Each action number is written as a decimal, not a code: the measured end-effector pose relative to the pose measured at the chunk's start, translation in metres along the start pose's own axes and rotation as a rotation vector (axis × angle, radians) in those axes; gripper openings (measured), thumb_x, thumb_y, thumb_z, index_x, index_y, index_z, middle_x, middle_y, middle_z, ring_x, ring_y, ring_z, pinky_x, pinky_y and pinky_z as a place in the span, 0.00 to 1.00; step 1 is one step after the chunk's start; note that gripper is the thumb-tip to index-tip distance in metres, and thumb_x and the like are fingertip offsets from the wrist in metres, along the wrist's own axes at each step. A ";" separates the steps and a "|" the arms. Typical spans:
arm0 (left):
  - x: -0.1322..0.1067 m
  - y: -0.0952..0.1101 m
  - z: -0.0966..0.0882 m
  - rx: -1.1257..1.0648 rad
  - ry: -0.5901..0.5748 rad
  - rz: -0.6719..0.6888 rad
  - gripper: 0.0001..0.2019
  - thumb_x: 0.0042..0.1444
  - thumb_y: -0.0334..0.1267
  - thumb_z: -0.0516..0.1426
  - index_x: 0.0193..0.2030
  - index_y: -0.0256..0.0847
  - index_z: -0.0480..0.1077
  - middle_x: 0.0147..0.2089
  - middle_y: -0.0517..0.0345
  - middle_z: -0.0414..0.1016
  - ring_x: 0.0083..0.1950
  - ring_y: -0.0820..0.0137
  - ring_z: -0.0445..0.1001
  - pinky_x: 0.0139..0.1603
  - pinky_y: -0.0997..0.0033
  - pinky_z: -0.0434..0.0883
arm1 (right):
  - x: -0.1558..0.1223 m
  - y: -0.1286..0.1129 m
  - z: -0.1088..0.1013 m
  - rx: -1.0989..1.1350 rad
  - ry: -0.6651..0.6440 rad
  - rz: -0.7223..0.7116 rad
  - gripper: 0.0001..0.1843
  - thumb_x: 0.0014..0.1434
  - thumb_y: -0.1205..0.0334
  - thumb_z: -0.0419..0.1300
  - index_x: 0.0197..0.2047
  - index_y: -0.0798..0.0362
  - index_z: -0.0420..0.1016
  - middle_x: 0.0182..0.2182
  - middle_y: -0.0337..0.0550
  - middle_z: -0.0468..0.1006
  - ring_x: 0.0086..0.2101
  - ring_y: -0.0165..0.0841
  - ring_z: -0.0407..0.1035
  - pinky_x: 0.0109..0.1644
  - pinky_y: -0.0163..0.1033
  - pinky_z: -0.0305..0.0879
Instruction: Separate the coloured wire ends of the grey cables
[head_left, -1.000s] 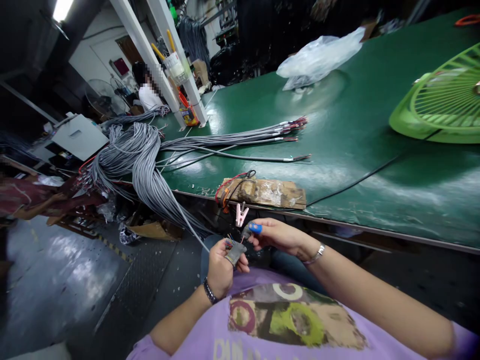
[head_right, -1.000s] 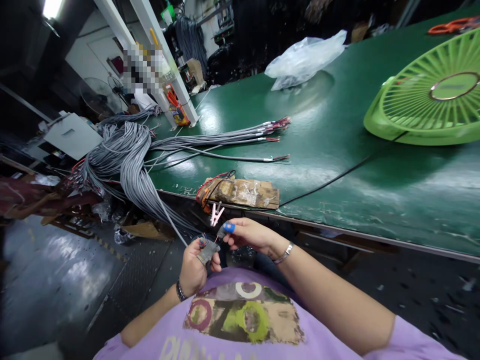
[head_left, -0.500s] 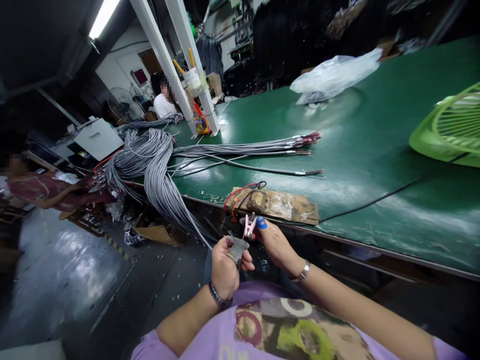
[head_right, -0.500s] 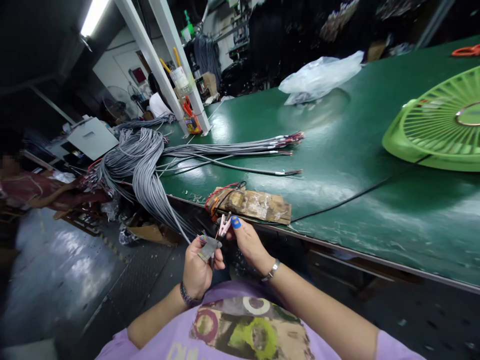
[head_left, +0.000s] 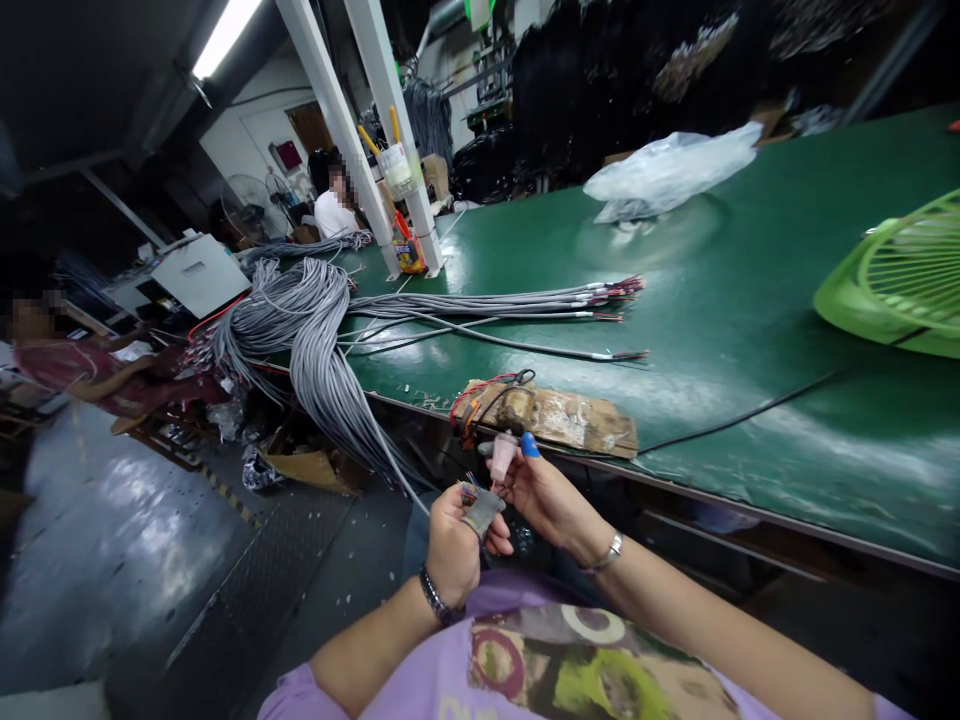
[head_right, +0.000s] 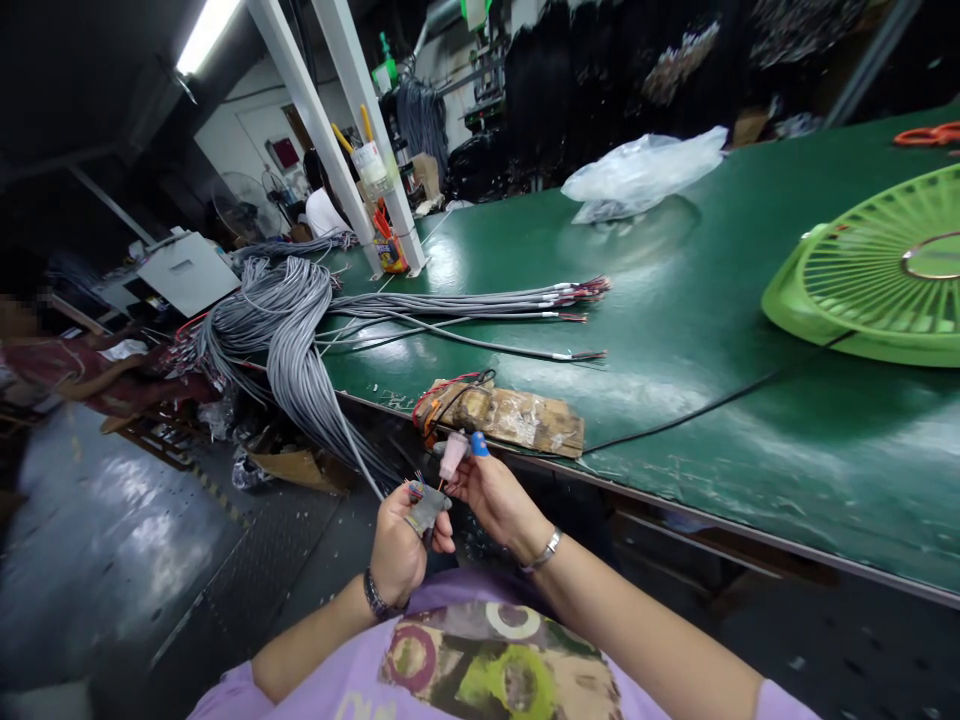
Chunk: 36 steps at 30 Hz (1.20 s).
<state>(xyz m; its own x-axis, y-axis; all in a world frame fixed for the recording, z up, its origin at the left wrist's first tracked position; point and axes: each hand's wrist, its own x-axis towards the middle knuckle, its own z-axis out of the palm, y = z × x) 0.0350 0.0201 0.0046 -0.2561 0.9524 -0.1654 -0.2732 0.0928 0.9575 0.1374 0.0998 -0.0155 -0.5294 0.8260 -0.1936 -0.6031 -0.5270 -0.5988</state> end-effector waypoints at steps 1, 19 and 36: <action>-0.001 0.000 -0.001 0.004 0.000 -0.002 0.11 0.49 0.43 0.59 0.28 0.37 0.65 0.18 0.61 0.71 0.14 0.77 0.68 0.14 0.82 0.58 | -0.002 -0.001 -0.003 -0.017 -0.023 0.039 0.23 0.47 0.41 0.63 0.31 0.54 0.75 0.25 0.41 0.74 0.26 0.28 0.65 0.31 0.35 0.64; -0.006 -0.004 -0.013 0.255 -0.281 -0.265 0.17 0.45 0.49 0.62 0.27 0.36 0.65 0.18 0.59 0.71 0.16 0.74 0.69 0.17 0.79 0.63 | -0.016 -0.032 -0.012 -0.730 -0.318 0.150 0.16 0.45 0.53 0.67 0.23 0.57 0.72 0.18 0.34 0.68 0.21 0.24 0.58 0.27 0.32 0.53; -0.008 -0.008 -0.018 0.226 -0.139 -0.040 0.17 0.47 0.50 0.61 0.27 0.37 0.66 0.18 0.61 0.71 0.16 0.76 0.68 0.20 0.77 0.65 | -0.023 0.008 -0.001 -0.572 -0.005 0.046 0.17 0.45 0.51 0.66 0.21 0.54 0.65 0.15 0.31 0.63 0.17 0.23 0.54 0.21 0.31 0.53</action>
<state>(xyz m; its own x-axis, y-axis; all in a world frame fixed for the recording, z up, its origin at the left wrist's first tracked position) 0.0232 0.0062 -0.0062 -0.1152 0.9760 -0.1846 -0.0628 0.1783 0.9820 0.1450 0.0764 -0.0165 -0.5510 0.8031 -0.2268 -0.1610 -0.3690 -0.9154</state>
